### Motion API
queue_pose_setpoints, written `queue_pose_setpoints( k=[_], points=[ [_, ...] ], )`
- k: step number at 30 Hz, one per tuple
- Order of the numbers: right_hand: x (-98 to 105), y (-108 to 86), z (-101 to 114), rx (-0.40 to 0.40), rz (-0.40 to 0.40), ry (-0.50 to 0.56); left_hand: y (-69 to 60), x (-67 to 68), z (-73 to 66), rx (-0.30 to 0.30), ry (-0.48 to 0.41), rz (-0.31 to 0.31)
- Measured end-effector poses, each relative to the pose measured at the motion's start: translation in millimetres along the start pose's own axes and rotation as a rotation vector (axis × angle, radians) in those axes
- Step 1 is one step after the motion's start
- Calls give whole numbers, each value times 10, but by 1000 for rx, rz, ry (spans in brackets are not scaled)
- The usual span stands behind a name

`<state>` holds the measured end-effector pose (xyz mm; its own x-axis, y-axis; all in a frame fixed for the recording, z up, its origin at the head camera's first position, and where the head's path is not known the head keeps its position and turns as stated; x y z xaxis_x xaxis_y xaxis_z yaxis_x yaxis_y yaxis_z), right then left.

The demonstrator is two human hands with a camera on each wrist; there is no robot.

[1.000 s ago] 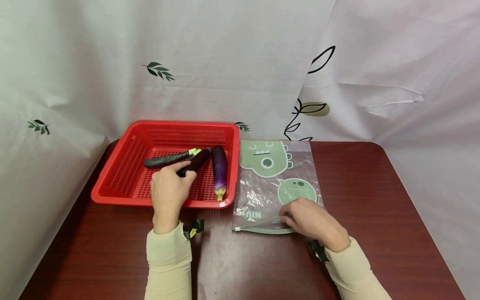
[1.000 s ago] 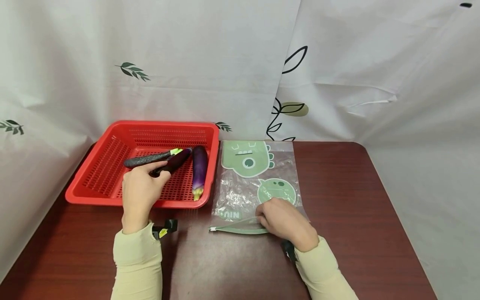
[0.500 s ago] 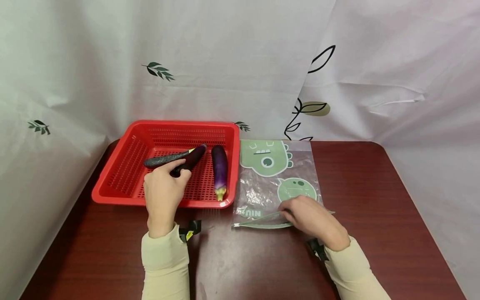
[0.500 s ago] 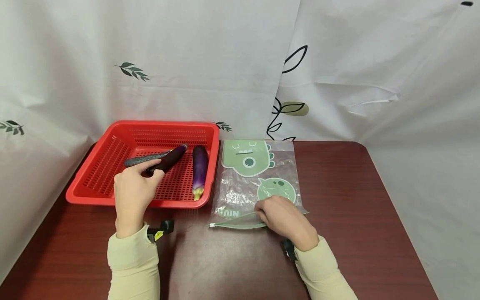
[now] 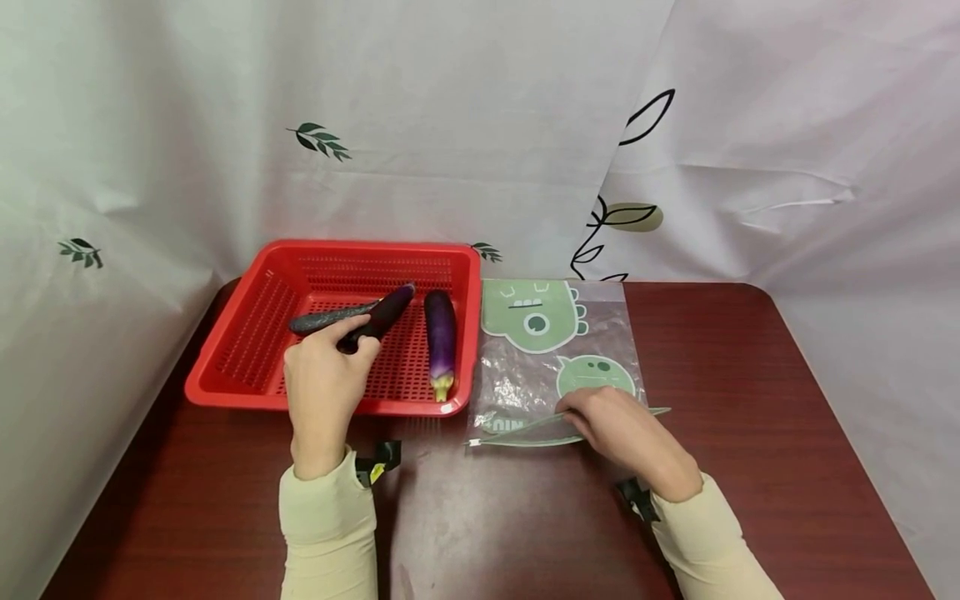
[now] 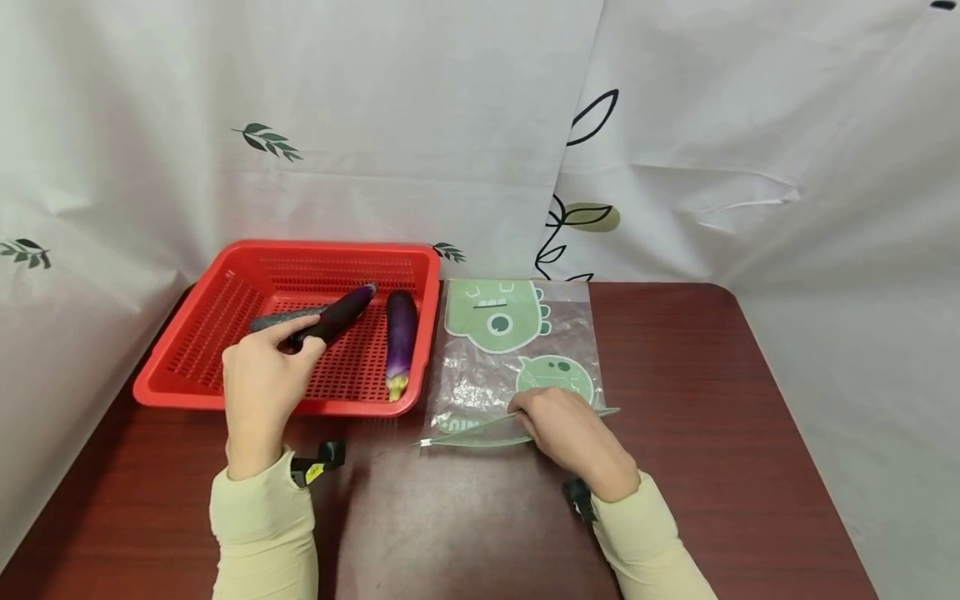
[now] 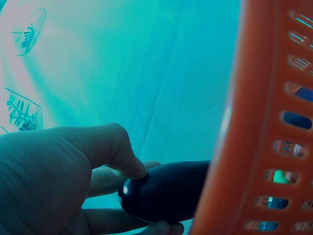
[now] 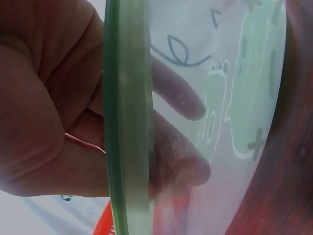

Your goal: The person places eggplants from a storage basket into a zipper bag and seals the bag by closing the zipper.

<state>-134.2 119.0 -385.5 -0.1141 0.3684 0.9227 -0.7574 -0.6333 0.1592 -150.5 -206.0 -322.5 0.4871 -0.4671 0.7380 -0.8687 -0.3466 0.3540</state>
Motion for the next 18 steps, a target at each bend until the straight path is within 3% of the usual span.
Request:
queue_pose_setpoints(
  k=[12, 18],
  points=[
    [48, 10, -19, -17, -63, 26, -7, 67, -69, -22, -7, -40],
    [93, -1, 0, 28, -112, 26, -30, 105, -109, -30, -14, -44]
  ],
)
Point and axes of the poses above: each hand's wrist, its own y-axis towards the middle knuckle, its own x-axis out of the back of the hand, z = x × y, the point moved 7 cm from there along y, towards the middle knuckle, and after that the axes turned 2 degrees about y, right-handed, at the moved point
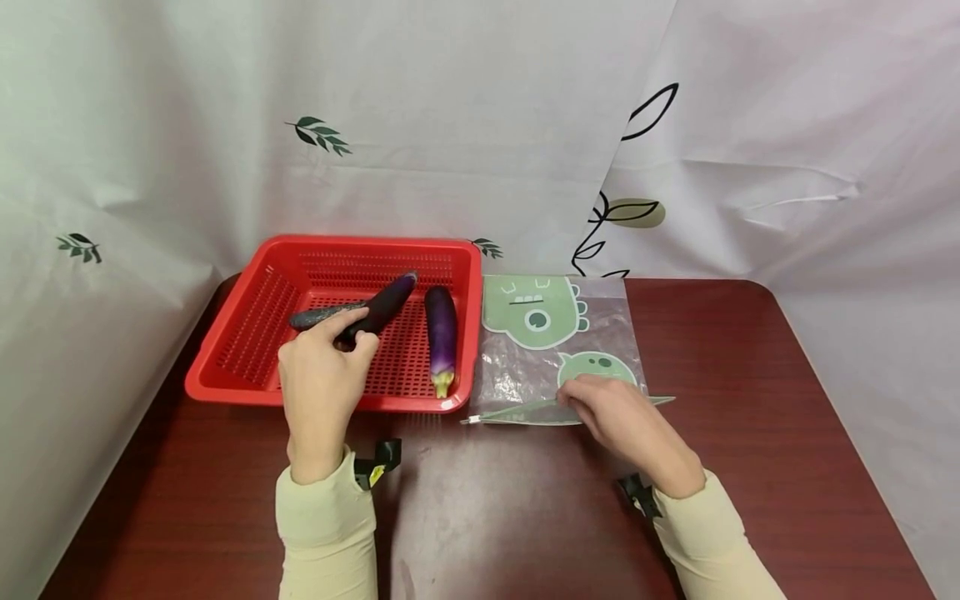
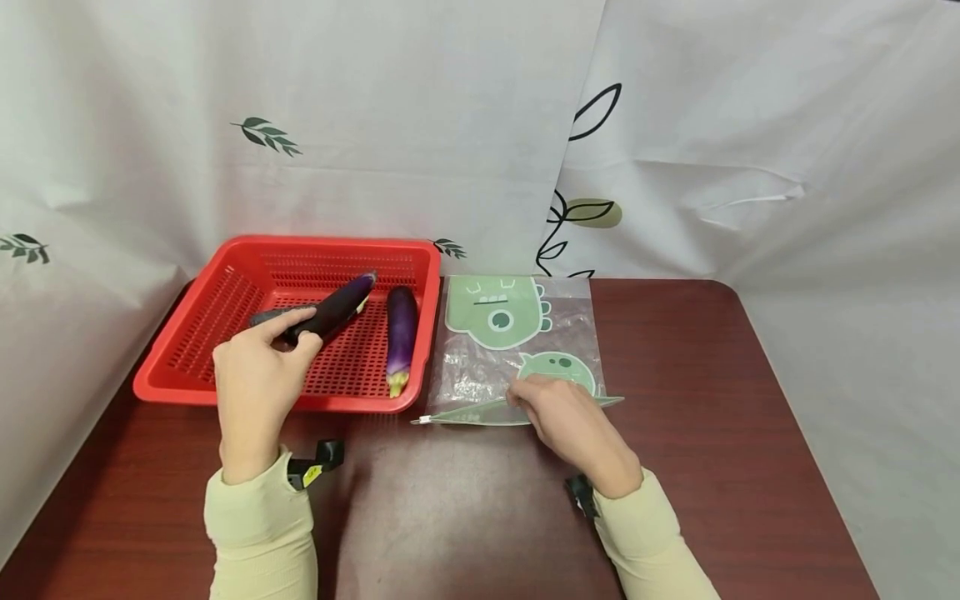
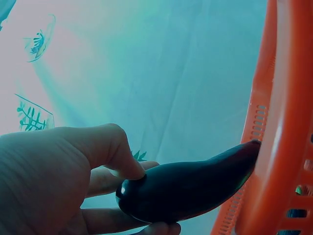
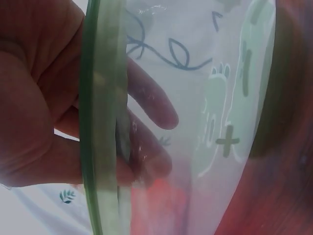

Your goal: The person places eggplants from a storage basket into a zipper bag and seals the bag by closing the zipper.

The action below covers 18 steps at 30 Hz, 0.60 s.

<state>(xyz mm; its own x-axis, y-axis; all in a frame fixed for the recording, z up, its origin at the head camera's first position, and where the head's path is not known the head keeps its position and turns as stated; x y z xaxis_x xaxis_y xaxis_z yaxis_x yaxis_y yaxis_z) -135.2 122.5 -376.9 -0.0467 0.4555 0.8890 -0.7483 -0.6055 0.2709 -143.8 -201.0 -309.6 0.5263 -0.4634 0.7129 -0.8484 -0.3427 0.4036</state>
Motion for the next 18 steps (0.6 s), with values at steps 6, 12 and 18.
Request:
queue_pose_setpoints(
  k=[6, 12, 18],
  points=[
    [16, -1, 21, 31, 8, -28, -19, 37, -45, -17, -16, -8],
    [16, 7, 12, 13, 14, -14, -38, 91, -99, -39, -20, -35],
    [18, 9, -3, -25, 32, -17, -56, 127, -141, -50, -28, -44]
  ],
)
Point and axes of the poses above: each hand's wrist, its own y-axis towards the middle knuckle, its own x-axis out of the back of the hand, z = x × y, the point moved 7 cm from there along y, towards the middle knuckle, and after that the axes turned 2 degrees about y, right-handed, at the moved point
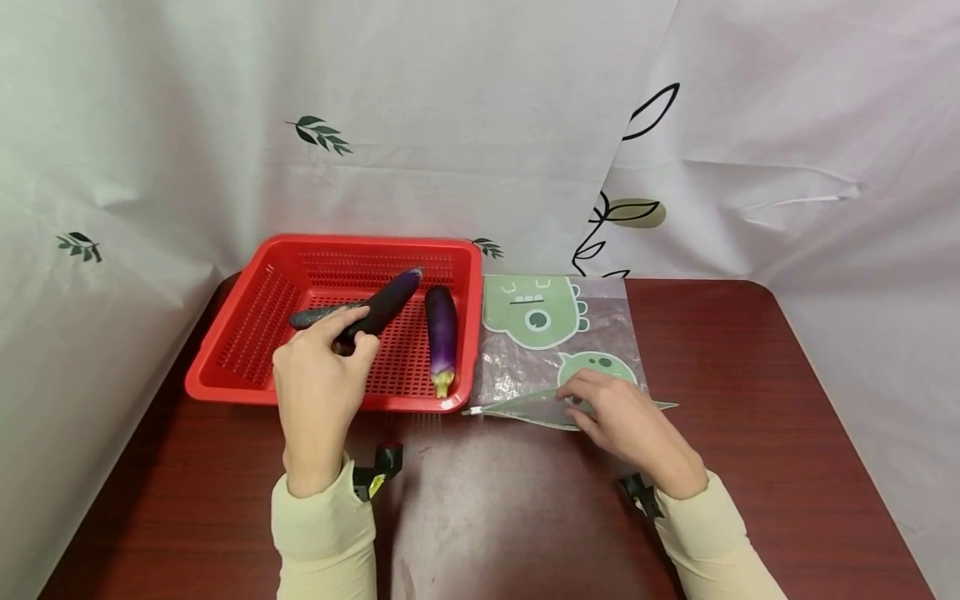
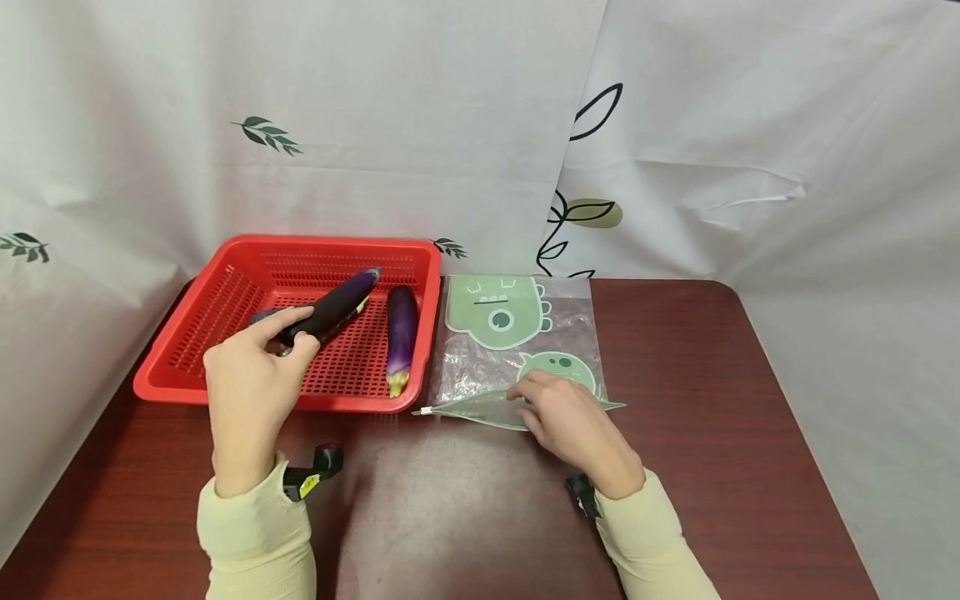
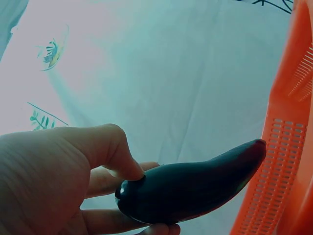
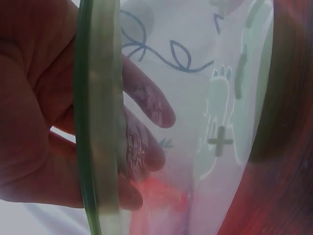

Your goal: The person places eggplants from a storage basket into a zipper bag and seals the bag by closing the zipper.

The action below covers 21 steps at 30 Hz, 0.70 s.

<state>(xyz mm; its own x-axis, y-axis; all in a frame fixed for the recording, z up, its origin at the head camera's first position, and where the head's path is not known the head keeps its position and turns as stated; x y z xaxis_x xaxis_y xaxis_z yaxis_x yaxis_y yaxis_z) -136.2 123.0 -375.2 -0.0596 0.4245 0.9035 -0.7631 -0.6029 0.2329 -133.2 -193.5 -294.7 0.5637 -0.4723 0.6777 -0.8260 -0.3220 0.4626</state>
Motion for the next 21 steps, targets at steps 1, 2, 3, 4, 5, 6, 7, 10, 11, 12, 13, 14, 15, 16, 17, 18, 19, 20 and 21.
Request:
queue_pose_setpoints(
  k=[1, 2, 3, 4, 5, 6, 7, 10, 11, 12, 13, 14, 15, 16, 17, 18, 19, 20, 21],
  points=[
    [0, 0, -1, -2, 1, 1, -2, 4, -7, -3, -2, 0],
    [1, -1, 2, -2, -1, 1, -4, 8, -13, -4, -4, -2],
    [2, -2, 3, -1, -3, 1, -5, 12, -18, -7, -5, -3],
    [2, -3, 4, 0, -5, 0, -6, 15, -22, -9, -7, -5],
    [2, -3, 5, 1, -7, -1, -8, 19, -26, -12, -8, -7],
    [4, -3, 7, 0, -8, -1, -10, 23, -30, -14, -9, -10],
    [2, -5, 9, 2, -11, -2, -12, 28, -33, -16, -10, -13],
    [5, -7, 10, -2, -12, -11, -19, 40, -41, -20, -14, -20],
    [5, -8, 8, -6, -11, -11, -21, 43, -45, -21, -17, -21],
    [5, -10, 4, -10, -9, -13, -23, 47, -50, -24, -19, -23],
    [6, -10, 2, -15, -8, -14, -24, 51, -57, -26, -22, -23],
    [9, -9, 0, -22, -5, -14, -26, 55, -64, -29, -24, -24],
    [9, -10, -4, -26, -4, -13, -27, 59, -71, -31, -26, -24],
    [9, -10, -8, -31, -2, -13, -29, 64, -79, -33, -28, -24],
    [9, -12, -10, -36, -1, -12, -32, 68, -86, -33, -30, -24],
    [9, -12, -11, -38, -1, -12, -35, 73, -94, -34, -31, -24],
    [10, -13, -11, -41, -1, -10, -39, 79, -102, -35, -33, -24],
    [11, -15, -12, -43, -2, -8, -43, 84, -110, -37, -34, -23],
    [12, -17, -12, -45, -3, -8, -47, 90, -118, -38, -36, -22]
  ],
)
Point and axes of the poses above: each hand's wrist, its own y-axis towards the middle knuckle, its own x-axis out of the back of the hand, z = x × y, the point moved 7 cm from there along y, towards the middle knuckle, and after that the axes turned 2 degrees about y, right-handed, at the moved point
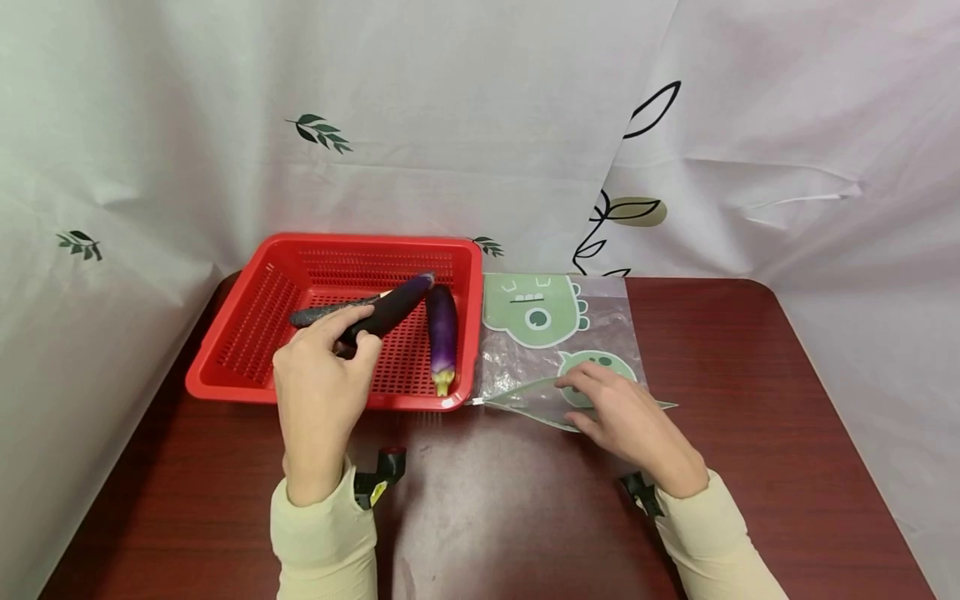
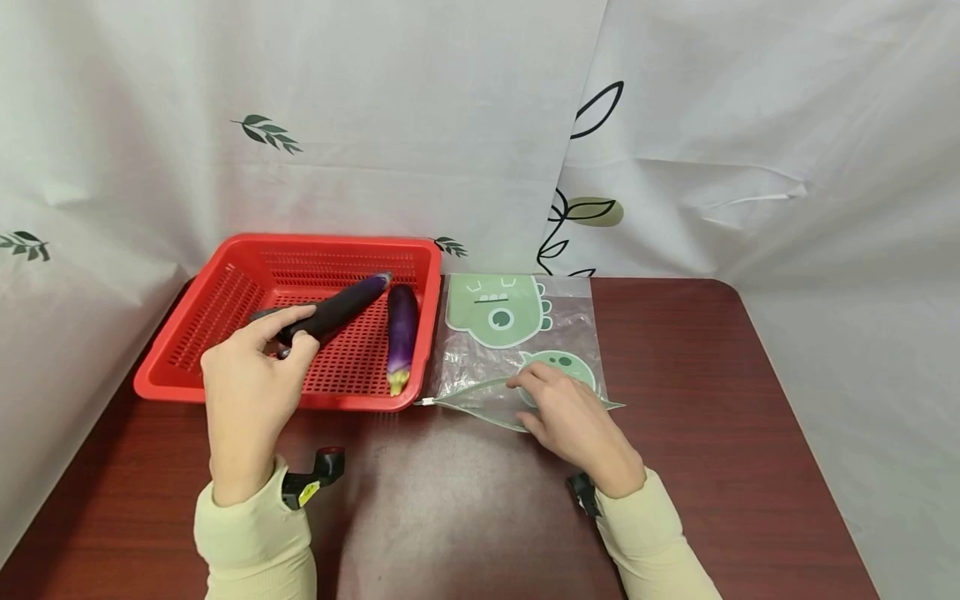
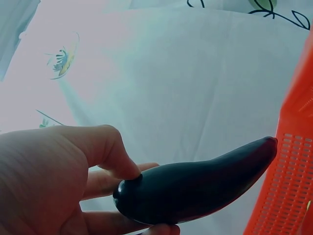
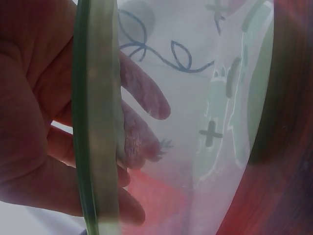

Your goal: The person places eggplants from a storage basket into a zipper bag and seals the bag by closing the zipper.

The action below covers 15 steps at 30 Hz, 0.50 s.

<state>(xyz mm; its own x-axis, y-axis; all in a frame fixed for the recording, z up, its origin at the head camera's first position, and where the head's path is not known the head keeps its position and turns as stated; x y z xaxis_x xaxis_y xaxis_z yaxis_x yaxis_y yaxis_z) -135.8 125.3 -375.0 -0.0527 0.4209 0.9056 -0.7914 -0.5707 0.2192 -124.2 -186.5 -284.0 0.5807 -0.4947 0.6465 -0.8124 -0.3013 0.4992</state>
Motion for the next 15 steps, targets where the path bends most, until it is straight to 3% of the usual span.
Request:
queue_pose_setpoints(
  k=[15],
  points=[
    [0, -4, -24, -33, 3, 1, -49, 14, -151, -26, -12, 39]
  ],
)
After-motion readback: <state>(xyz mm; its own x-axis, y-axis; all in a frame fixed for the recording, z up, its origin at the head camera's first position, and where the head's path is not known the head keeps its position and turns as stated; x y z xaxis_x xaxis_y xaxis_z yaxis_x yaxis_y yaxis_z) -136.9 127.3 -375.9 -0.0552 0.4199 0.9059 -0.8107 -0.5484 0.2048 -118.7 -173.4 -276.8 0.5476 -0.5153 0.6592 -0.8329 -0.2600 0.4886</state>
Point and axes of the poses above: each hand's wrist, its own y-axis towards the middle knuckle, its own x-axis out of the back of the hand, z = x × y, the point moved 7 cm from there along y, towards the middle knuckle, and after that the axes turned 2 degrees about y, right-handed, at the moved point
